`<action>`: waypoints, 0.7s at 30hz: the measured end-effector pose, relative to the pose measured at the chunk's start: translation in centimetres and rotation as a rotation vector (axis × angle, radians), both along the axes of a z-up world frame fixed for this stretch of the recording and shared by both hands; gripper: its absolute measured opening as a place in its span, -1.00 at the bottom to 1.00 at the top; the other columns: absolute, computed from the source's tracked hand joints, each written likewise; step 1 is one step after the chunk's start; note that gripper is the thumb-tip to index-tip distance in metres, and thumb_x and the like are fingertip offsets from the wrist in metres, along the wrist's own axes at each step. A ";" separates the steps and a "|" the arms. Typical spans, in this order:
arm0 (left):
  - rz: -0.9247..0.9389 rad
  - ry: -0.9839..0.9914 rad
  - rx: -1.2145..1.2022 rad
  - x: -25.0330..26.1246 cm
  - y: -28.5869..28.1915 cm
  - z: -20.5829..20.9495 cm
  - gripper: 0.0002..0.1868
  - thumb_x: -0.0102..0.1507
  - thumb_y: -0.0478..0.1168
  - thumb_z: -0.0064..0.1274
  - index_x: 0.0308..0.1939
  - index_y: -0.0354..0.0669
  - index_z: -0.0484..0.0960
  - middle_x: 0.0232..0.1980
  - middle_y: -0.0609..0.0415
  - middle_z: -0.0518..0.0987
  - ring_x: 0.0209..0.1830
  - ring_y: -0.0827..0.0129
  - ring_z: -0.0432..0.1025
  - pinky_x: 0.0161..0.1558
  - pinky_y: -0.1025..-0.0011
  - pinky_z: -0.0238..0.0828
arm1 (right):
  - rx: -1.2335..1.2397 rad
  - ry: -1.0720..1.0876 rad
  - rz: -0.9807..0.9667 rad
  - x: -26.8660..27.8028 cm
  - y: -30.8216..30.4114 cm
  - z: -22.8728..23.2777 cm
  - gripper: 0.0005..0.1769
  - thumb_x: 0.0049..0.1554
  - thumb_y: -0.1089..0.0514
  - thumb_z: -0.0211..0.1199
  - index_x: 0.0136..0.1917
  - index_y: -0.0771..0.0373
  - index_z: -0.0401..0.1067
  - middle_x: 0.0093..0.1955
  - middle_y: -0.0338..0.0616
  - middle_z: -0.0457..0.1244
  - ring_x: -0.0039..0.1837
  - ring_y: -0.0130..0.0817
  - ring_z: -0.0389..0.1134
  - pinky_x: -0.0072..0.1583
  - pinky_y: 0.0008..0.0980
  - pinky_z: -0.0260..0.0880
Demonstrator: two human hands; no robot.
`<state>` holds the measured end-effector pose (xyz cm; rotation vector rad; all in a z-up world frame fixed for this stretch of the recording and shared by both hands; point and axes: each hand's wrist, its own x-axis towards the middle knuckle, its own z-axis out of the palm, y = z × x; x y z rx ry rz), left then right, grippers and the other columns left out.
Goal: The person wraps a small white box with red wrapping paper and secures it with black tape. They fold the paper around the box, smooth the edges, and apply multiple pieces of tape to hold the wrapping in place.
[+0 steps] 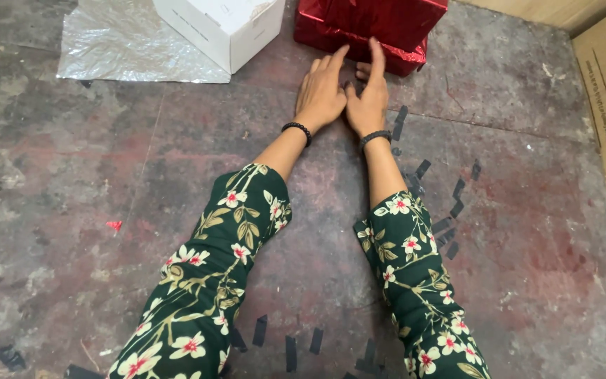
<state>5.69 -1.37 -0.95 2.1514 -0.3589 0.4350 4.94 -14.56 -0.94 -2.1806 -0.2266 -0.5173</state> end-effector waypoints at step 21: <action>0.725 -0.388 -0.006 -2.1 11.5 -1.8 -0.01 0.24 -0.11 0.36 0.60 0.11 0.05 0.65 -0.30 -0.23 0.63 -0.37 -0.21 0.54 -0.19 -0.11 | -0.517 -0.051 0.083 -13.6 0.1 1.2 -0.48 0.24 0.01 0.20 0.45 0.11 0.36 0.56 0.03 0.12 0.61 0.02 0.01 0.55 -0.01 -0.07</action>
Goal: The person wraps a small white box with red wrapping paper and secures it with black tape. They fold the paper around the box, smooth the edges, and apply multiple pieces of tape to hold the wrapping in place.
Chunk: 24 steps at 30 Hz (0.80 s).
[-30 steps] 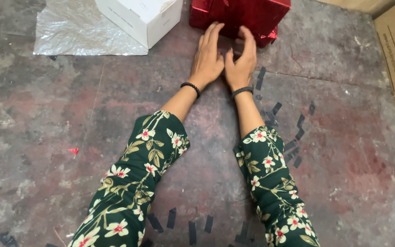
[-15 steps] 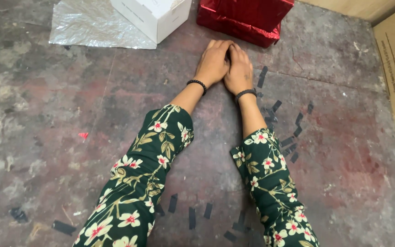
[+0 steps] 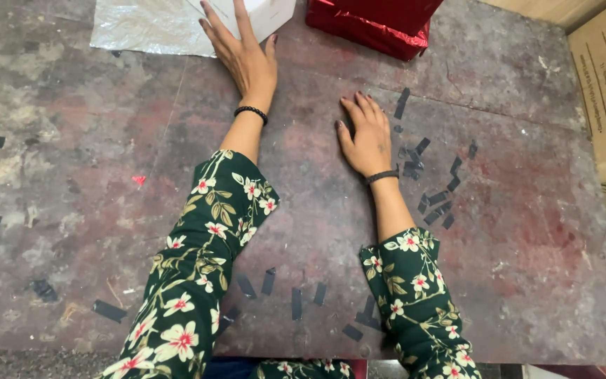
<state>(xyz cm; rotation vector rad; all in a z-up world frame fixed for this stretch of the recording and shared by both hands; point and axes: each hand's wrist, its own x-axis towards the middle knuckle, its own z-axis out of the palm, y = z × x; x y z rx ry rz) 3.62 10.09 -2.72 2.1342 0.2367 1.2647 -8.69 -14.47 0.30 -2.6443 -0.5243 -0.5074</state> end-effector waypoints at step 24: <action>-0.445 0.023 -0.278 -11.9 -4.8 3.3 -0.37 0.47 -0.22 0.01 0.60 0.00 0.14 0.70 -0.21 0.03 0.68 -0.11 0.06 0.59 0.13 0.10 | 0.688 0.106 0.016 0.5 -1.4 0.7 -0.04 0.10 0.03 0.41 0.62 0.08 -0.02 0.57 0.10 0.10 0.53 -0.05 0.21 0.51 -0.12 0.22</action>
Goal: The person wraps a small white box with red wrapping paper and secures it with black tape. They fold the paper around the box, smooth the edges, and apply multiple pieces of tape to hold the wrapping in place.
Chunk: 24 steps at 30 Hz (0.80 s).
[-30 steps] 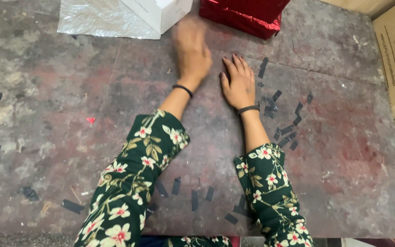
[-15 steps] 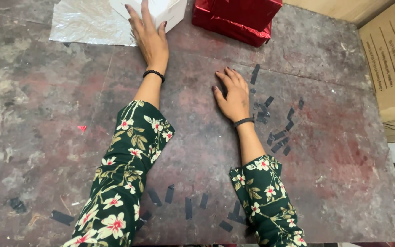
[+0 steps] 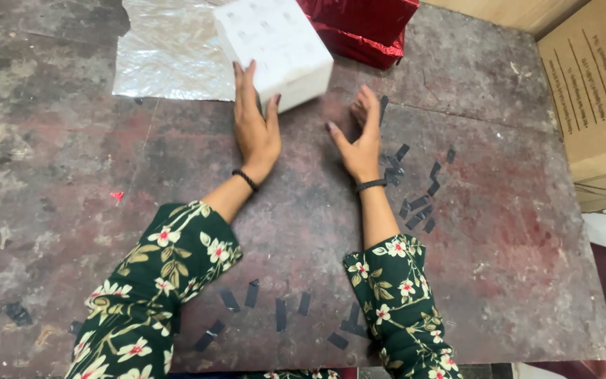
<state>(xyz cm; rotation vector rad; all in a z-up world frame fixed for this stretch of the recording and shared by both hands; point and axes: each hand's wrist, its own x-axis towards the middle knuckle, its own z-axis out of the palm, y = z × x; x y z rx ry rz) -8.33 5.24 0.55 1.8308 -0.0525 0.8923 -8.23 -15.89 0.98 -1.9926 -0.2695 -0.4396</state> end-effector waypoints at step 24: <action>0.027 0.517 0.793 2.1 2.6 -2.4 -0.32 0.38 0.03 -0.19 0.49 -0.31 0.27 0.60 -0.30 0.07 0.62 -0.24 -0.25 0.40 -0.45 -0.52 | -0.061 -0.229 0.130 0.1 -0.8 0.9 0.19 0.00 0.22 0.72 0.62 0.11 -0.06 0.57 -0.01 0.08 0.61 -0.10 0.13 0.60 -0.12 0.22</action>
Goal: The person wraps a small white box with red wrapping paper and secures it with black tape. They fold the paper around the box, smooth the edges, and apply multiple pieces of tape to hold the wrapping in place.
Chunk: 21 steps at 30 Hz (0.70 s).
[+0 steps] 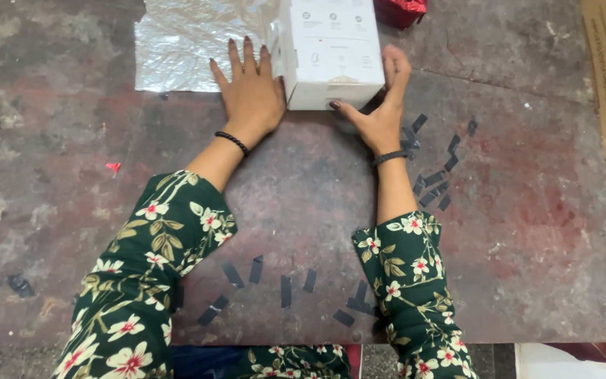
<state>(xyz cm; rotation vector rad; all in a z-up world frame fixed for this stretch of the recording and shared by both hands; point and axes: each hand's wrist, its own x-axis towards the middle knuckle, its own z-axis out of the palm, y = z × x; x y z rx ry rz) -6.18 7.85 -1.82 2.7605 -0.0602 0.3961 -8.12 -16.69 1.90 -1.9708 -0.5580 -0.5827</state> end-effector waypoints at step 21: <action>-0.276 -0.116 -0.038 -3.2 -2.3 1.9 -0.44 0.36 -0.08 -0.05 0.38 -0.34 0.42 0.51 -0.32 0.25 0.57 -0.20 -0.04 0.45 -0.32 -0.31 | 0.130 -0.120 -0.363 -2.1 0.8 1.1 -0.34 0.15 0.22 0.59 0.34 0.33 0.23 0.13 0.10 0.43 0.20 -0.26 0.51 0.16 -0.36 0.60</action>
